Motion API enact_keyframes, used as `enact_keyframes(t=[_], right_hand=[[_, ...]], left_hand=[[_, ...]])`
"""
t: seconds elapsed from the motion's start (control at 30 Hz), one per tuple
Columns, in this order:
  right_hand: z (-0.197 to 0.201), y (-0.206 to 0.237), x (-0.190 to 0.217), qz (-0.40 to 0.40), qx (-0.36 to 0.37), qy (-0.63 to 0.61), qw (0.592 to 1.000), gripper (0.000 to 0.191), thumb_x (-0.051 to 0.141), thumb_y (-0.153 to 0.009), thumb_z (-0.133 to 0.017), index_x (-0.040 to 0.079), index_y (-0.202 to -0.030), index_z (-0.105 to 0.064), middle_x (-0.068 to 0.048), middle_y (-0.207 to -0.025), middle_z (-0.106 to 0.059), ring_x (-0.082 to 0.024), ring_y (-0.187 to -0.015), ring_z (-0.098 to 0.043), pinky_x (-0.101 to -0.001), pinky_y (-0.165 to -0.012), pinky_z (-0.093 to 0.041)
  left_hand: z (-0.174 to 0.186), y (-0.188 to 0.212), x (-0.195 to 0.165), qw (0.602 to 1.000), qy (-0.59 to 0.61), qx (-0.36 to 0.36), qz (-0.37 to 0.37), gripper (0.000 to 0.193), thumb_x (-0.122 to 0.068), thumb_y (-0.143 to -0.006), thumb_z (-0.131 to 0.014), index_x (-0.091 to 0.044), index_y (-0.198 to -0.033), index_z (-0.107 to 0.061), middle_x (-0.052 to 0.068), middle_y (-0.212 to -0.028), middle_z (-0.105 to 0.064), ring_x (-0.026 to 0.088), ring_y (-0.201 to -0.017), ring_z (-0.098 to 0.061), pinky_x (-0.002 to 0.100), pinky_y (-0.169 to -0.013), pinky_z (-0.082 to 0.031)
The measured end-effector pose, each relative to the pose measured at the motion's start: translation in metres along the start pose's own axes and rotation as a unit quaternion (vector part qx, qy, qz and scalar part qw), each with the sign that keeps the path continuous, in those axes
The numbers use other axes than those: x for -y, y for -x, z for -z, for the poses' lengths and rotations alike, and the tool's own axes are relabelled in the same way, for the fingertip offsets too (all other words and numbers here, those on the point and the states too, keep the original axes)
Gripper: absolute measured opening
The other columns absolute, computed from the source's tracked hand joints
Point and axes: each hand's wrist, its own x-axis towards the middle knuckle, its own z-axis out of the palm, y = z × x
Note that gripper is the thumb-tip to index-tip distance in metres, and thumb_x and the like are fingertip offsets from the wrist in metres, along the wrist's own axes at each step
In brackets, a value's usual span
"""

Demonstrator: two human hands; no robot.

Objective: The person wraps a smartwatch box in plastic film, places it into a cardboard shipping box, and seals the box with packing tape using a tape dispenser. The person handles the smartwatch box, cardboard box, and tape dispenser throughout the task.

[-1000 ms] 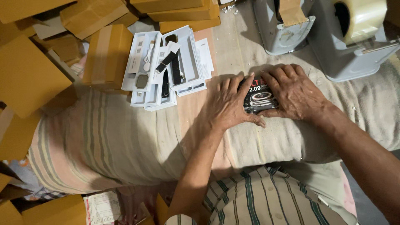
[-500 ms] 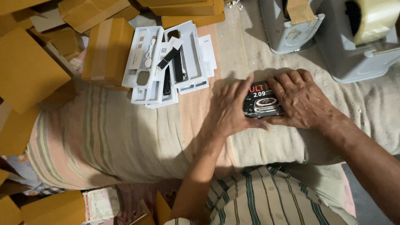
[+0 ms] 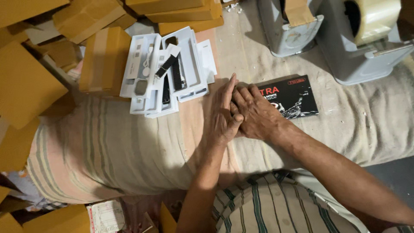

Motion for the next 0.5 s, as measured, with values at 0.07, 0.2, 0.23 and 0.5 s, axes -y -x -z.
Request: enact_keyframes(t=[0.07,0.2,0.23,0.5], right_hand=[[-0.001,0.005,-0.005,0.013,0.002,-0.009,1.000,0.093,0.072,-0.079,-0.061,0.008,-0.145,-0.049,-0.022,-0.151,-0.043,-0.041,-0.140,-0.034,-0.0547,-0.113,-0.026],[-0.005,0.015,-0.022,-0.006,-0.027,-0.033,0.999,0.105,0.076,-0.076,-0.061,0.004,-0.151,-0.044,-0.021,-0.152,-0.040,-0.039,-0.142,-0.032,-0.0515,-0.117,-0.024],[-0.006,0.019,-0.028,-0.016,-0.036,-0.038,0.998,0.110,0.078,-0.074,-0.062,0.004,-0.151,-0.042,-0.022,-0.152,-0.040,-0.040,-0.142,-0.032,-0.0532,-0.116,-0.024],[-0.008,0.074,-0.064,-0.165,-0.099,-0.109,0.975,0.131,0.077,-0.048,-0.081,0.002,-0.149,-0.044,-0.021,-0.145,-0.046,-0.040,-0.140,-0.040,-0.0527,-0.121,-0.028]], left_hand=[[-0.002,0.000,0.002,0.999,-0.038,0.009,-0.009,0.118,-0.095,-0.087,-0.012,-0.009,-0.163,-0.037,0.019,-0.150,-0.055,0.036,-0.142,-0.053,0.048,-0.124,-0.038],[-0.009,-0.002,0.007,0.987,-0.157,0.034,-0.026,0.108,-0.088,-0.093,-0.007,-0.012,-0.163,-0.039,0.019,-0.154,-0.049,0.041,-0.141,-0.050,0.054,-0.123,-0.035],[-0.009,-0.002,0.008,0.986,-0.161,0.048,-0.012,0.105,-0.087,-0.093,-0.008,-0.013,-0.162,-0.040,0.020,-0.155,-0.048,0.042,-0.139,-0.050,0.055,-0.120,-0.036],[-0.012,-0.004,-0.004,0.974,-0.222,0.044,-0.012,0.099,-0.077,-0.073,-0.069,-0.017,-0.150,-0.052,0.015,-0.152,-0.050,0.038,-0.139,-0.049,0.054,-0.115,-0.041]])
